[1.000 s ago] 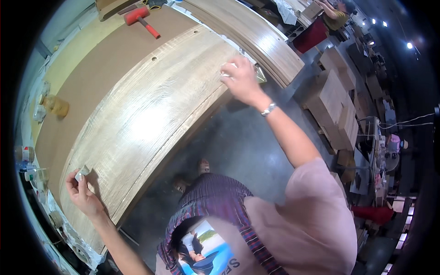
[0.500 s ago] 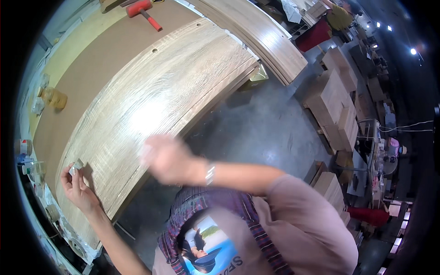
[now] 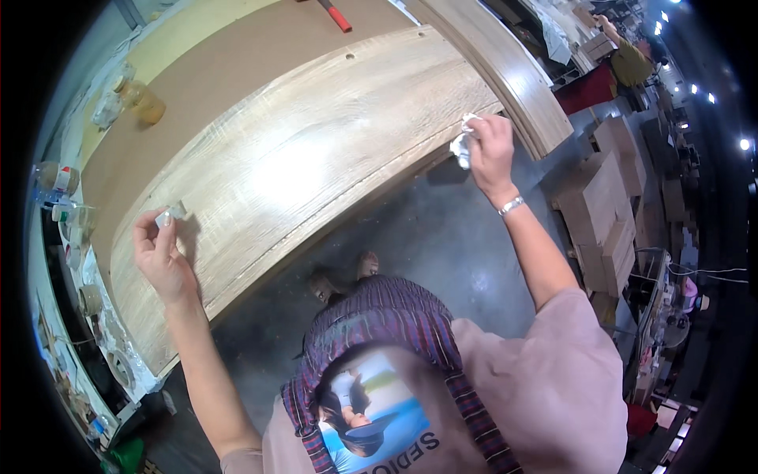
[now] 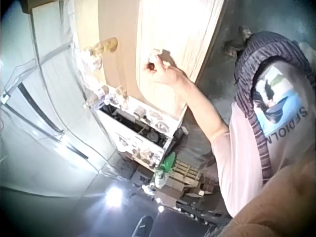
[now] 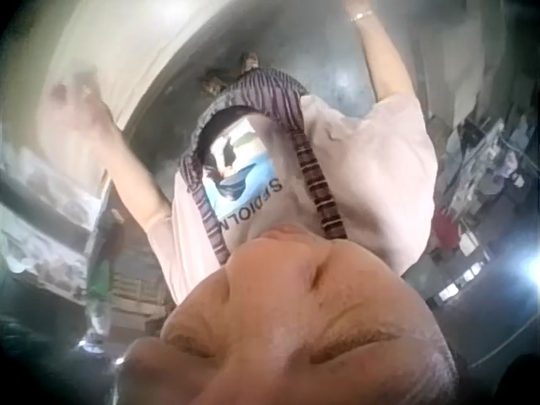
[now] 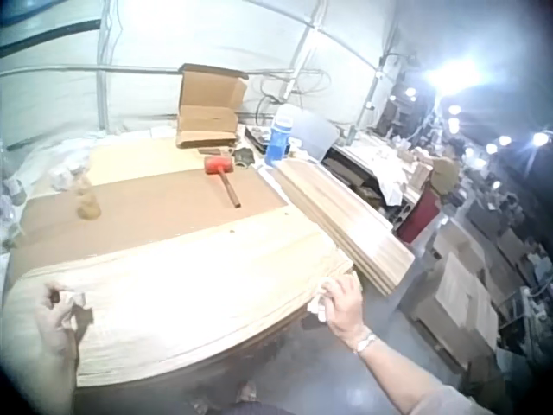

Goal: The person wipes a wooden panel with a white cloth, uses a sanding block on the edges and surface, applies a liquid substance from a bottle to a small cup, and continues sanding and wiping the panel.

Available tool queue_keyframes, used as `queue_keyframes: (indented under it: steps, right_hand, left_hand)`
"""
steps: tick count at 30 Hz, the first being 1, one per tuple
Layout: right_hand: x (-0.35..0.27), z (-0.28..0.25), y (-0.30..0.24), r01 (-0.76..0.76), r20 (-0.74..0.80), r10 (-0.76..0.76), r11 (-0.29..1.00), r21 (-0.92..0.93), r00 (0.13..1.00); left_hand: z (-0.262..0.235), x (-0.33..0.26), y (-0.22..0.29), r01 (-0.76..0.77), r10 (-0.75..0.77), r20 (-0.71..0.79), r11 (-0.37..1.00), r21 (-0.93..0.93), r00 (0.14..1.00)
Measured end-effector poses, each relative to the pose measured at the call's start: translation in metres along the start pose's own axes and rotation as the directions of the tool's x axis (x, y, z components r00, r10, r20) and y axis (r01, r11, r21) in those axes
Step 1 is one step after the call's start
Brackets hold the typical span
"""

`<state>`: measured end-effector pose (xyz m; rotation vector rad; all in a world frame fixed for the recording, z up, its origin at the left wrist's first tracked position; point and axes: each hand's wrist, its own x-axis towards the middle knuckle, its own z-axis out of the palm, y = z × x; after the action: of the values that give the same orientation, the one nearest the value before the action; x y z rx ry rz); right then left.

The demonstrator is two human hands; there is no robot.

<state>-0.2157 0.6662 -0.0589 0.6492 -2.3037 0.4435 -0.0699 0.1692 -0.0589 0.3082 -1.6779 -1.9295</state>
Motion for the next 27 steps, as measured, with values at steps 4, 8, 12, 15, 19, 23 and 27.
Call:
queue_keyframes:
  steps: [4,8,12,15,19,23,27]
  right_hand:
    - [0.019,0.017,-0.129,0.165,0.041,-0.203,0.881,0.443,0.978]
    - [0.025,0.027,-0.166,0.31,0.137,-0.41,0.834,0.456,0.902]
    - [0.028,0.018,-0.01,0.179,0.156,-0.228,0.944,0.275,0.961]
    - [0.032,0.001,0.125,-0.439,0.154,0.418,0.885,0.156,0.895]
    - [0.09,0.012,0.092,-0.157,0.243,0.016,0.804,0.573,0.97]
    - [0.115,0.068,0.06,0.18,0.339,-0.411,0.82,0.544,0.846]
    - [0.149,0.109,0.142,-0.309,0.491,-0.081,0.685,0.66,0.868]
  left_hand:
    - [0.004,0.0,-0.01,0.024,-0.024,-0.004,1.0,-0.012,1.0]
    - [-0.012,-0.004,-0.005,0.06,-0.06,-0.023,0.998,-0.01,0.998]
    - [0.006,-0.004,0.004,0.061,-0.06,-0.032,0.998,0.021,0.998]
    - [0.006,-0.001,0.002,0.056,-0.054,-0.028,0.996,0.067,0.998]
    - [0.034,0.001,-0.001,0.11,-0.126,-0.128,0.986,-0.125,0.984]
    - [0.135,0.002,-0.027,0.121,-0.127,-0.023,0.975,-0.188,0.992]
    - [0.148,-0.006,-0.034,0.007,-0.01,-0.07,0.999,-0.045,0.997]
